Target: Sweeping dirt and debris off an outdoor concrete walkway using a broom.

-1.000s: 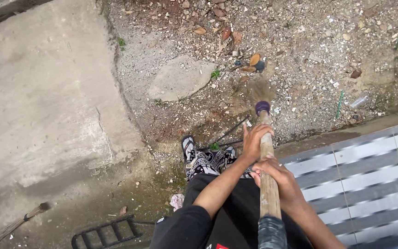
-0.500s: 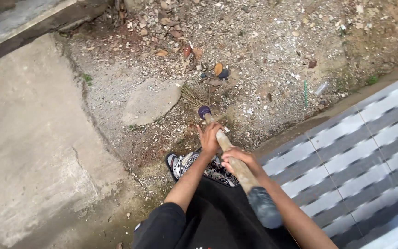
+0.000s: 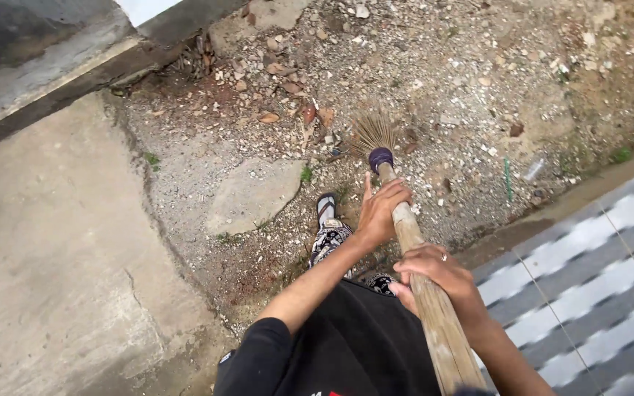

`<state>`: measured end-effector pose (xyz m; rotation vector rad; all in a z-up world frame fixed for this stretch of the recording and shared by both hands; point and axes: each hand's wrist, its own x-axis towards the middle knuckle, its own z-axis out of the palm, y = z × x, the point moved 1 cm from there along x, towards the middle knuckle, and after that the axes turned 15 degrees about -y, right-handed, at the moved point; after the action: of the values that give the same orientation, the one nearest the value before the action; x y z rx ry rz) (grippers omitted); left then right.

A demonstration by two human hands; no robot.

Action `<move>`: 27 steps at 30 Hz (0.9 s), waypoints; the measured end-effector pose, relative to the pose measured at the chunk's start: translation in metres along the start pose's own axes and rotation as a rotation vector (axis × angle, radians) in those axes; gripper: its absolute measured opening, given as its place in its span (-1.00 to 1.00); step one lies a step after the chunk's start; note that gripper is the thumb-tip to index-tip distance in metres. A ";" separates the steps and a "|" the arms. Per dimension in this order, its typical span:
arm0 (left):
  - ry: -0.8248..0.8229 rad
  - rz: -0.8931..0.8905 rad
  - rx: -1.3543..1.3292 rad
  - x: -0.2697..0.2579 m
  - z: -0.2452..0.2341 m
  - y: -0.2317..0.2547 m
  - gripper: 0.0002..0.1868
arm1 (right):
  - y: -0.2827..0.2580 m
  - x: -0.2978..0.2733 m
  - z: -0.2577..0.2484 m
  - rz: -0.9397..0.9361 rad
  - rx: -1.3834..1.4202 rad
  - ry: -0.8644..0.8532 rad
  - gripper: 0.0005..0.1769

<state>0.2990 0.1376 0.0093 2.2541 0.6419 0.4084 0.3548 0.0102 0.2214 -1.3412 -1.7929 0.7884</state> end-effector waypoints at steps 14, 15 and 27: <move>-0.043 -0.216 0.221 0.013 -0.168 -0.289 -0.73 | 0.181 0.253 0.094 -0.064 0.403 -0.562 -0.16; -0.033 -0.282 0.240 0.008 -0.166 -0.307 -0.75 | 0.195 0.260 0.108 -0.072 0.390 -0.547 -0.12; -0.086 -0.494 0.028 -0.022 -0.125 -0.365 -0.70 | 0.205 0.364 0.105 -0.379 0.039 -1.215 -0.45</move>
<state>0.1052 0.4149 -0.1770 2.0321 1.1240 0.0577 0.3071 0.4104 0.0708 -0.3720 -2.7664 1.5758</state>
